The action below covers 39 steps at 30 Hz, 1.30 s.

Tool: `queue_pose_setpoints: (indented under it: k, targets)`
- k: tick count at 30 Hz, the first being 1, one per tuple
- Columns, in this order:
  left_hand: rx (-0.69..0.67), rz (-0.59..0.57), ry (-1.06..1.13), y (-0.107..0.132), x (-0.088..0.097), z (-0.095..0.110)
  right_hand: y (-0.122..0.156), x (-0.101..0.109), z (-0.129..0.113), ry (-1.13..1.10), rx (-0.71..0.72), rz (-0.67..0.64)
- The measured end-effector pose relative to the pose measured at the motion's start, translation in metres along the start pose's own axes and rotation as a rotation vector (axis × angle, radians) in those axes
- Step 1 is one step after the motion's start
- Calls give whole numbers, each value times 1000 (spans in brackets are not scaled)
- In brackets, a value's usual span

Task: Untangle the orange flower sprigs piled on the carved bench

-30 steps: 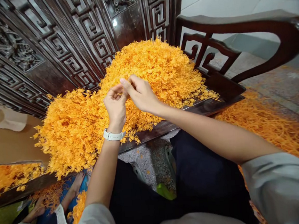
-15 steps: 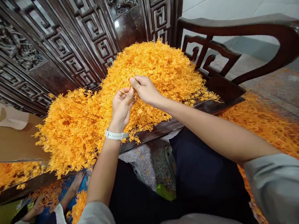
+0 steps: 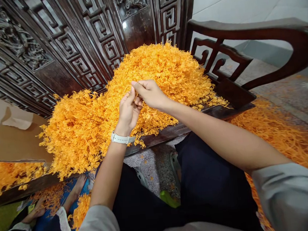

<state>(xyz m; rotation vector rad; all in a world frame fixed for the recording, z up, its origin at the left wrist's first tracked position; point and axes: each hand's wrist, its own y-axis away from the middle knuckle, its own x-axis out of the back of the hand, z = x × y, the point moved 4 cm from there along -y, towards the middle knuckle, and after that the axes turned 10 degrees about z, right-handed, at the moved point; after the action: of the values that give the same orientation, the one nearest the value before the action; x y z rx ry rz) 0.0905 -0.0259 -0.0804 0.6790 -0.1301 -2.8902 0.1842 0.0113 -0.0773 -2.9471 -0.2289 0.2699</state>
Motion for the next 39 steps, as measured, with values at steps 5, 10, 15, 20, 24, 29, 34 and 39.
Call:
queue_pose_setpoints:
  k: [5, 10, 15, 20, 24, 29, 34, 39]
  targets:
    - [35, -78, 31, -1, -1, 3, 2, -3, -6, -32, -18, -51]
    - [109, -71, 33, 0, 5, 6, 2, -4, -8, -47, -29, -116]
    - [91, -164, -38, 4, 4, 9, -1, 1, -12, -75, -101, -83]
    - [117, -223, -68, 7, 4, 12, 0, 7, -17, -59, -121, -188]
    - [149, -241, -119, 5, 11, 16, 8, 19, -25, -66, -142, -351]
    - [72, -34, 50, -15, 28, 25, -5, 41, -33, 30, -16, -184]
    - [25, 102, 279, -36, 50, 31, -41, 71, -13, 497, 342, 291]
    - [-22, 94, 288, -38, 60, 32, -55, 80, 5, 748, 510, 370]
